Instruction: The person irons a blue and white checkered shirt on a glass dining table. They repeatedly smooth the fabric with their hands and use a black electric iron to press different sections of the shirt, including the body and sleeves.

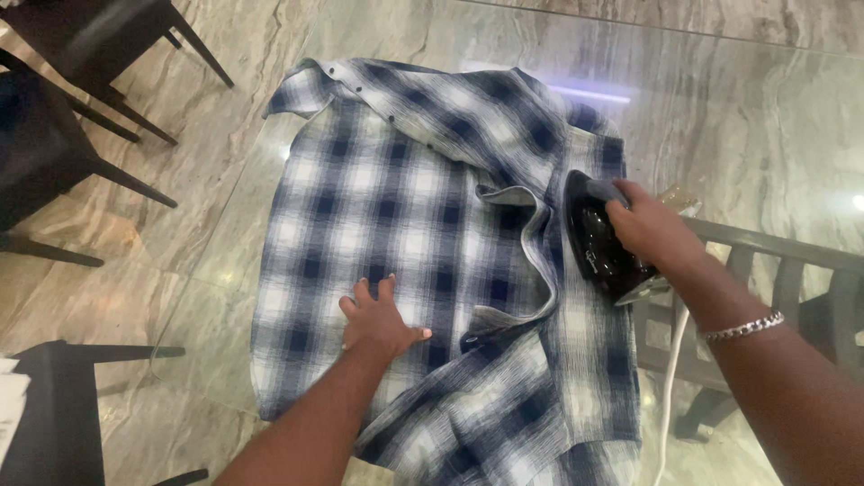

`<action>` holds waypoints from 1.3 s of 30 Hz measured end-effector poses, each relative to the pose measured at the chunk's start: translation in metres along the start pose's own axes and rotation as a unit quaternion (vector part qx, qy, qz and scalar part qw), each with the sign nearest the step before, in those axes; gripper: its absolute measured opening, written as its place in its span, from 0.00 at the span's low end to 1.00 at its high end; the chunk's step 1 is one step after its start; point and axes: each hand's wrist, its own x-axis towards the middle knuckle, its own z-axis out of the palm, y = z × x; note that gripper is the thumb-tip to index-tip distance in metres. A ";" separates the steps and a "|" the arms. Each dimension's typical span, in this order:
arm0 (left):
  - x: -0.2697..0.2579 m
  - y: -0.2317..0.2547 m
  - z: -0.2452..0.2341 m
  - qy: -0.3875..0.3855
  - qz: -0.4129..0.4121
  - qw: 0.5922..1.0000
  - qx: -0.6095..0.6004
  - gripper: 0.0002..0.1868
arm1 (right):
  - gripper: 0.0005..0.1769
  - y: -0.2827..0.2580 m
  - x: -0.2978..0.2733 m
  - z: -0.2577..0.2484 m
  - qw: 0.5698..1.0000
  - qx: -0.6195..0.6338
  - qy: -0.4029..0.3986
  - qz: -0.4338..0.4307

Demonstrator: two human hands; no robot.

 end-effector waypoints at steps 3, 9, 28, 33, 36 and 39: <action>0.001 0.000 0.000 0.008 0.009 1.000 0.001 0.63 | 0.34 -0.017 0.023 -0.006 1.000 0.006 0.004 0.010; -0.004 0.000 -0.002 0.005 0.001 1.000 -0.011 0.63 | 0.35 -0.032 0.048 -0.015 1.000 0.005 0.013 0.014; 0.001 0.000 0.002 0.011 0.003 1.000 0.005 0.63 | 0.35 0.007 0.043 -0.028 0.999 0.025 0.010 0.019; 0.004 0.001 0.003 0.008 -0.006 1.000 -0.006 0.63 | 0.35 0.025 0.012 -0.019 0.999 0.012 -0.009 0.031; 0.008 -0.001 0.006 0.025 0.004 1.000 -0.001 0.63 | 0.36 0.037 -0.019 -0.011 0.999 0.007 -0.013 0.041; 0.008 -0.001 0.007 0.017 0.001 1.000 0.005 0.64 | 0.37 0.038 -0.054 -0.004 0.998 0.015 -0.024 0.060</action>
